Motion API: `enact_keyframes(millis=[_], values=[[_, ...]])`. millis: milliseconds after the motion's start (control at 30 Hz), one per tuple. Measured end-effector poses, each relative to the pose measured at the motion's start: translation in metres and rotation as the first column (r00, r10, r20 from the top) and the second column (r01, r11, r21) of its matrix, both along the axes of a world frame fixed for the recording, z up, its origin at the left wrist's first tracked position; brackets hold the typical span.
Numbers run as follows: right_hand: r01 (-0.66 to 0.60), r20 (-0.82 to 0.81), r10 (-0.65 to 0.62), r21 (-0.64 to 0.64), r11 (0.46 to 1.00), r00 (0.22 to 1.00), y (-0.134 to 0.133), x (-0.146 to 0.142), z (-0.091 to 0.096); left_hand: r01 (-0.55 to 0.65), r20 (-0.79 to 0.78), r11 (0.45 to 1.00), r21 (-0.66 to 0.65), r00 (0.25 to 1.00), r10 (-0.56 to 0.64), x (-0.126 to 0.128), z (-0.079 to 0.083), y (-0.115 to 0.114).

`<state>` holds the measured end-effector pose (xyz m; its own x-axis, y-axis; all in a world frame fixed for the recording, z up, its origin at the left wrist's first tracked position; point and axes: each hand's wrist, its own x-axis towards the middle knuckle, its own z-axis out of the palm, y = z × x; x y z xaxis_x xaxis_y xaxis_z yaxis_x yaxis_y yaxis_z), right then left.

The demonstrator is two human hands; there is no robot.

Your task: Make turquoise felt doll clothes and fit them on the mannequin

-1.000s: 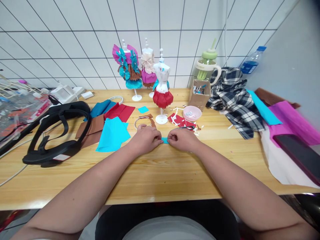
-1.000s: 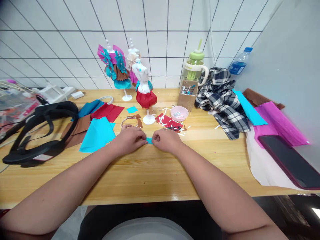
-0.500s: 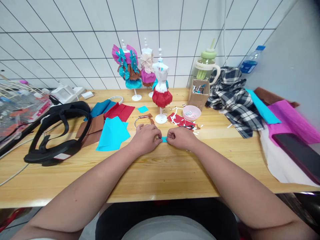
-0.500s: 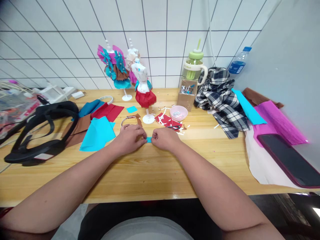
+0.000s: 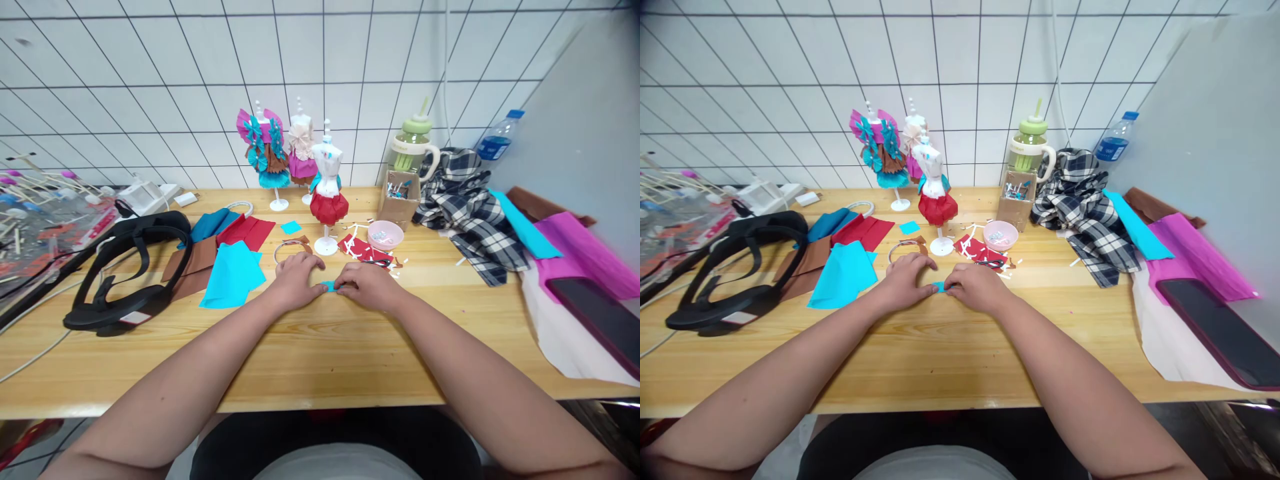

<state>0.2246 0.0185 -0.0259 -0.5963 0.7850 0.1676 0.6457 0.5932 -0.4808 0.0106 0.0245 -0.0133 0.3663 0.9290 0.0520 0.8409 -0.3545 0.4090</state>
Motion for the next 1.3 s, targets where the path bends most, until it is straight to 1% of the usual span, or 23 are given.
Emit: enact_keyframes(millis=[33, 100, 167, 200, 300, 433, 533, 633, 733, 833, 933, 1033, 1167, 1300], values=[[0.013, 0.021, -0.014, 0.015, 1.000, 1.000, 0.000, -0.001, 0.000, 0.026, 0.021, 0.999, 0.030, 0.999, -0.026, -0.001, 0.001, 0.000], [0.043, 0.036, -0.044, 0.036, 0.998, 0.998, 0.000, -0.004, 0.000, 0.128, 0.050, 0.986, 0.105, 0.990, -0.134, -0.002, 0.003, 0.000], [0.081, 0.028, -0.082, 0.032, 0.996, 0.996, 0.000, -0.005, 0.001, 0.248, 0.030, 0.955, 0.160, 0.966, -0.256, -0.003, 0.006, -0.001], [0.103, 0.022, -0.104, 0.020, 0.994, 0.994, 0.000, -0.005, 0.002, 0.288, 0.003, 0.942, 0.175, 0.956, -0.293, -0.003, 0.008, -0.002], [0.153, 0.005, -0.153, -0.039, 0.987, 0.988, 0.001, -0.004, 0.003, 0.334, -0.095, 0.916, 0.220, 0.942, -0.321, -0.001, 0.011, -0.005], [0.177, -0.006, -0.178, -0.105, 0.979, 0.984, 0.003, -0.004, 0.002, 0.381, -0.184, 0.888, 0.257, 0.922, -0.342, 0.001, 0.011, -0.006], [0.183, -0.011, -0.186, -0.122, 0.975, 0.982, 0.004, -0.004, 0.002, 0.381, -0.207, 0.881, 0.279, 0.920, -0.332, 0.002, 0.009, -0.005], [0.178, -0.020, -0.182, -0.118, 0.977, 0.983, 0.004, -0.004, 0.002, 0.373, -0.198, 0.883, 0.285, 0.924, -0.327, 0.002, 0.008, -0.004], [0.142, -0.061, -0.149, -0.110, 0.984, 0.987, 0.003, -0.003, 0.003, 0.333, -0.128, 0.909, 0.251, 0.942, -0.310, 0.001, 0.009, -0.004], [0.113, -0.087, -0.121, -0.096, 0.989, 0.989, 0.003, -0.001, 0.001, 0.272, -0.050, 0.938, 0.215, 0.962, -0.268, 0.000, 0.009, -0.002], [0.144, -0.077, -0.150, -0.079, 0.986, 0.986, 0.004, -0.002, -0.001, 0.250, -0.008, 0.951, 0.182, 0.967, -0.253, -0.002, 0.008, 0.001], [0.180, -0.100, -0.195, -0.139, 0.974, 0.976, 0.003, -0.003, 0.000, 0.234, 0.029, 0.955, 0.180, 0.969, -0.243, -0.003, 0.008, 0.001], [0.193, -0.121, -0.227, -0.238, 0.952, 0.966, 0.001, -0.004, 0.005, 0.211, 0.099, 0.966, 0.152, 0.969, -0.227, -0.002, 0.012, -0.002], [0.179, -0.099, -0.212, -0.270, 0.946, 0.972, 0.000, -0.004, 0.007, 0.236, 0.079, 0.968, 0.083, 0.967, -0.242, 0.001, 0.015, -0.004]])
